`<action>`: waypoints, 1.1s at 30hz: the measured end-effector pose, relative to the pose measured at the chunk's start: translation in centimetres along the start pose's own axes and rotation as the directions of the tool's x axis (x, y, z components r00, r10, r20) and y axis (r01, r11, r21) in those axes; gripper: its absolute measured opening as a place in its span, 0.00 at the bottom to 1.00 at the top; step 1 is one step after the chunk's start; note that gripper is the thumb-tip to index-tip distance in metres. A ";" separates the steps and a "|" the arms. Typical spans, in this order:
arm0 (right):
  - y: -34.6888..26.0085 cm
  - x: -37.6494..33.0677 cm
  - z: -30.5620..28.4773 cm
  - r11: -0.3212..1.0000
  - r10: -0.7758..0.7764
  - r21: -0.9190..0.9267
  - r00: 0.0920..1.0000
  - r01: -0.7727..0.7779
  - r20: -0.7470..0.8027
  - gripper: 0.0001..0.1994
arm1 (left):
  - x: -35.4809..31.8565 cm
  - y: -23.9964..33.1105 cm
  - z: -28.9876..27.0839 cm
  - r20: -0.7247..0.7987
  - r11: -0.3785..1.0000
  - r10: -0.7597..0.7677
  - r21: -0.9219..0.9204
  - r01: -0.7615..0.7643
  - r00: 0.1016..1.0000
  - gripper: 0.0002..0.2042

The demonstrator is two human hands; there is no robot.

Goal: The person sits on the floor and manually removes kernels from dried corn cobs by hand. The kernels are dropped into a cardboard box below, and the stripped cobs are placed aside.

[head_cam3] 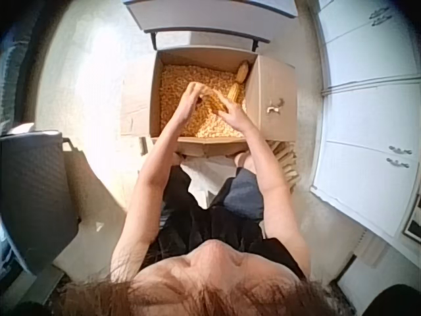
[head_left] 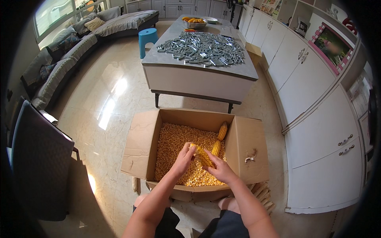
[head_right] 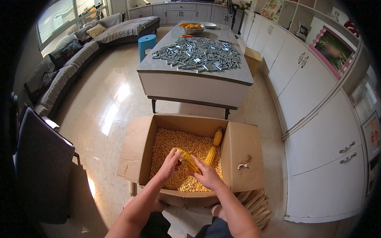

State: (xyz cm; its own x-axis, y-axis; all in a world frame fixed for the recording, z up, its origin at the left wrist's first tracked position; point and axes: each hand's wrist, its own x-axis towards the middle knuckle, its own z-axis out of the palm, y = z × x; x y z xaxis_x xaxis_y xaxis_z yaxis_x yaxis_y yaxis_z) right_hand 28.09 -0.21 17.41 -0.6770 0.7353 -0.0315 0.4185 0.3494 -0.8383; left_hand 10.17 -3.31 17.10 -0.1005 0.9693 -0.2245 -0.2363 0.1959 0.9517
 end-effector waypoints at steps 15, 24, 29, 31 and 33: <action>-0.5 -0.2 -0.6 0.997 -0.062 -0.051 0.998 0.061 -0.021 0.31 | 0.5 -2.0 -0.8 0.049 0.991 -0.006 0.134 -0.001 0.999 0.12; 0.4 -0.3 -0.9 0.988 -0.002 0.156 1.000 0.001 0.007 0.30 | 0.2 -1.4 -0.3 0.097 0.993 0.056 0.095 -0.065 0.994 0.13; -0.2 -0.2 -0.5 0.999 -0.037 -0.020 0.999 0.036 -0.024 0.31 | 0.8 -1.5 -0.4 0.029 0.987 0.005 0.161 -0.010 1.000 0.13; 0.1 -0.1 0.1 0.994 -0.044 -0.097 0.999 0.042 -0.019 0.31 | 1.0 -1.9 -0.6 -0.003 0.984 0.014 0.179 -0.014 1.000 0.13; 0.0 -0.2 0.1 0.995 -0.038 -0.096 0.999 0.036 -0.015 0.31 | 1.0 -2.0 -0.5 -0.025 0.992 0.029 0.127 -0.026 0.999 0.13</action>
State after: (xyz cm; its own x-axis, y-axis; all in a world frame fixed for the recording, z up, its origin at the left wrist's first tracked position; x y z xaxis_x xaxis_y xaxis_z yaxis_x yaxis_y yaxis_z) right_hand 28.18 -0.40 17.33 -0.6830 0.7304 0.0085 0.4498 0.4298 -0.7829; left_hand 10.09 -2.78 14.88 -0.1317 0.9705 -0.2019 -0.1088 0.1883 0.9761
